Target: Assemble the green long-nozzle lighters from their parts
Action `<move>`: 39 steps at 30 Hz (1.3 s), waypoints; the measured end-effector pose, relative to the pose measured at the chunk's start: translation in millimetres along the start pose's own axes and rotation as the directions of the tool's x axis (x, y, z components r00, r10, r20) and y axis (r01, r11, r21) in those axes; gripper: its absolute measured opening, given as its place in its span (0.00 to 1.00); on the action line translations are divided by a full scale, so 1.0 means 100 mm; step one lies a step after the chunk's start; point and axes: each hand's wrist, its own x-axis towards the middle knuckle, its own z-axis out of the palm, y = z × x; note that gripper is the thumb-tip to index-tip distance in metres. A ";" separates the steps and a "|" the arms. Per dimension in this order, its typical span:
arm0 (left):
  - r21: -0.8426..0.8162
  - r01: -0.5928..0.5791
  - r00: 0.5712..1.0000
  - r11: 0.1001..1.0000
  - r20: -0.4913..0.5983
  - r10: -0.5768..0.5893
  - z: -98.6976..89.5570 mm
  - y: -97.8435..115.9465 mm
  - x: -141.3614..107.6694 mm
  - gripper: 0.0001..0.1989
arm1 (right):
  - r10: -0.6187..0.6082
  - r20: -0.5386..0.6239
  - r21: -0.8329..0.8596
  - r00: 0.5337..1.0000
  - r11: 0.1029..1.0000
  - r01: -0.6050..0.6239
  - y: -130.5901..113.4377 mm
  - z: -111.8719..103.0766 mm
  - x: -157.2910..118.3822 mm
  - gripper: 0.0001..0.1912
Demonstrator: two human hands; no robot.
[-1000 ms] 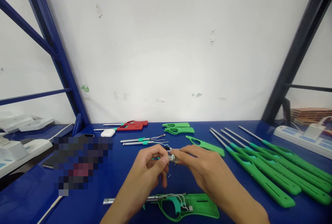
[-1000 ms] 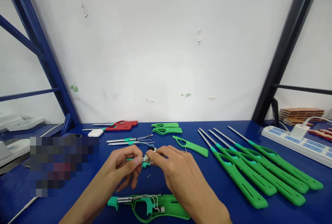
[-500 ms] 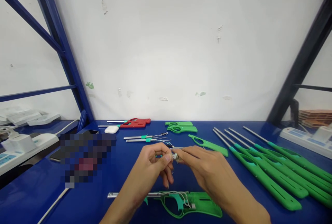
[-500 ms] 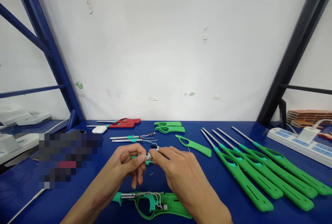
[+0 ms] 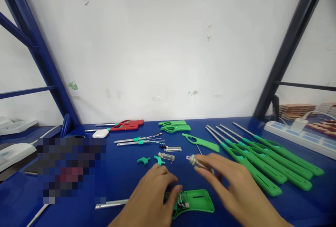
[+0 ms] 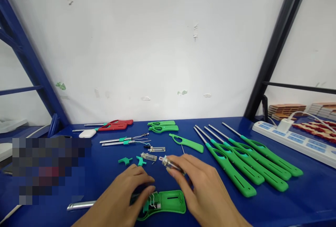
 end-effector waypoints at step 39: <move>-0.316 0.051 0.929 0.947 -0.333 -0.162 0.08 -0.16 -0.15 0.12 | -0.253 0.182 0.040 0.950 0.967 0.250 -0.14 0.29 -0.34 0.13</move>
